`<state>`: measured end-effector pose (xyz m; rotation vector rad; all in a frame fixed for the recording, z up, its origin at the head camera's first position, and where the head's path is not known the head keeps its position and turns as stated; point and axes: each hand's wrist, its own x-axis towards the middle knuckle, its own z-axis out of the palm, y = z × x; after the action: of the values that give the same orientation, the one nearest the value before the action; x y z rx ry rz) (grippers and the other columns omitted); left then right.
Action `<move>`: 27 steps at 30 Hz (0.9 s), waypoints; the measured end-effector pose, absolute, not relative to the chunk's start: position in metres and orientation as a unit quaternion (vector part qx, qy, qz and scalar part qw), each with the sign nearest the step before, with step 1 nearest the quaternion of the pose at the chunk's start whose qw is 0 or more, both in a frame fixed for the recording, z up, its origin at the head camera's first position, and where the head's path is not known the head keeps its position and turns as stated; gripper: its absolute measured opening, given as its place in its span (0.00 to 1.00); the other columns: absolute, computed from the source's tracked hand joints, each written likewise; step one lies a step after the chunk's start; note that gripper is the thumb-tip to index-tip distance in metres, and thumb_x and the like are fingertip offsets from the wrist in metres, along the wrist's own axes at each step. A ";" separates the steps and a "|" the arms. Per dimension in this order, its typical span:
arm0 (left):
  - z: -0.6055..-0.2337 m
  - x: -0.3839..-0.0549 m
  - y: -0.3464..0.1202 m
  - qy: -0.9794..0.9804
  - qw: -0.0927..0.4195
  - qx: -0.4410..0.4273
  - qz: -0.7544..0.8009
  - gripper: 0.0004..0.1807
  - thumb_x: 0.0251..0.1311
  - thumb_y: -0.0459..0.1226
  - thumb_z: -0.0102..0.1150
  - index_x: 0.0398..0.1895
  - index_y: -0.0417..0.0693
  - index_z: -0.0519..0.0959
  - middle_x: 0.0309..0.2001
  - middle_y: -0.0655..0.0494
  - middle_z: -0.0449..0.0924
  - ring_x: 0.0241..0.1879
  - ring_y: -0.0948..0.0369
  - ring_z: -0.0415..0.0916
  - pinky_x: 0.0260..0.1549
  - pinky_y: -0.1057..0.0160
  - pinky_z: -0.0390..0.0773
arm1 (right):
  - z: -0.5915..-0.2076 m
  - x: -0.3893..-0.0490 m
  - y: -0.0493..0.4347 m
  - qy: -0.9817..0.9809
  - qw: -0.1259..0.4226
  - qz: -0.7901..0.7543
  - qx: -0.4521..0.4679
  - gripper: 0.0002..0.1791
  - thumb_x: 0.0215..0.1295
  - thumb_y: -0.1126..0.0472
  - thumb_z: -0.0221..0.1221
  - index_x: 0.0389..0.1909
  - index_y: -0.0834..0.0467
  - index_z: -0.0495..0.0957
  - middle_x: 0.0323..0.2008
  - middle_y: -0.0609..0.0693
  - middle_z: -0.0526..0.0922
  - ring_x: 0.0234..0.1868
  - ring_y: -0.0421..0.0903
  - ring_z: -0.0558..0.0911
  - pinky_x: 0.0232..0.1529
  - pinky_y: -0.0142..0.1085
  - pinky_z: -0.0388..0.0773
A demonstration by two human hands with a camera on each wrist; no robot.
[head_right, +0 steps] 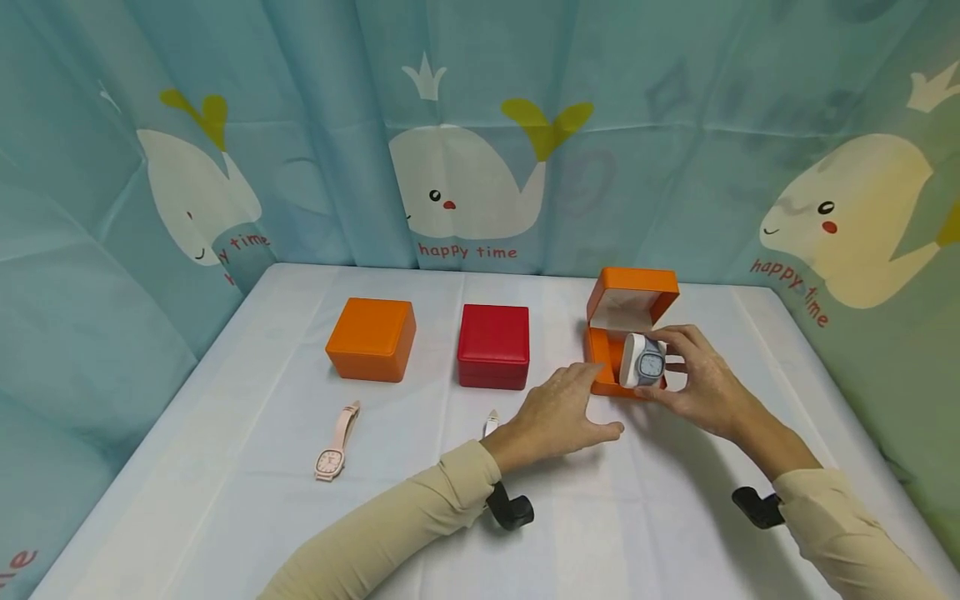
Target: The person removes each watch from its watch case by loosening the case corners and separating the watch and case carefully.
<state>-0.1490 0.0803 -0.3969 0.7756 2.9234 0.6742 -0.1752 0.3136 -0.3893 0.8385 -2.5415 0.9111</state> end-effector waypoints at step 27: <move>-0.394 -0.150 0.069 0.734 0.194 0.102 0.643 0.41 0.56 0.36 0.75 0.72 0.39 0.67 0.59 0.53 0.78 0.48 0.62 0.79 0.43 0.69 0.79 | -0.396 -0.150 0.298 -0.870 0.153 0.354 0.307 0.47 0.30 0.76 0.82 0.60 0.67 0.76 0.55 0.55 0.75 0.48 0.32 0.75 0.49 0.20 0.74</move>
<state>-0.1496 0.0694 -0.3942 0.2864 2.0577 1.8020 -0.1497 0.2979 -0.3961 0.8791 -2.4957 1.0159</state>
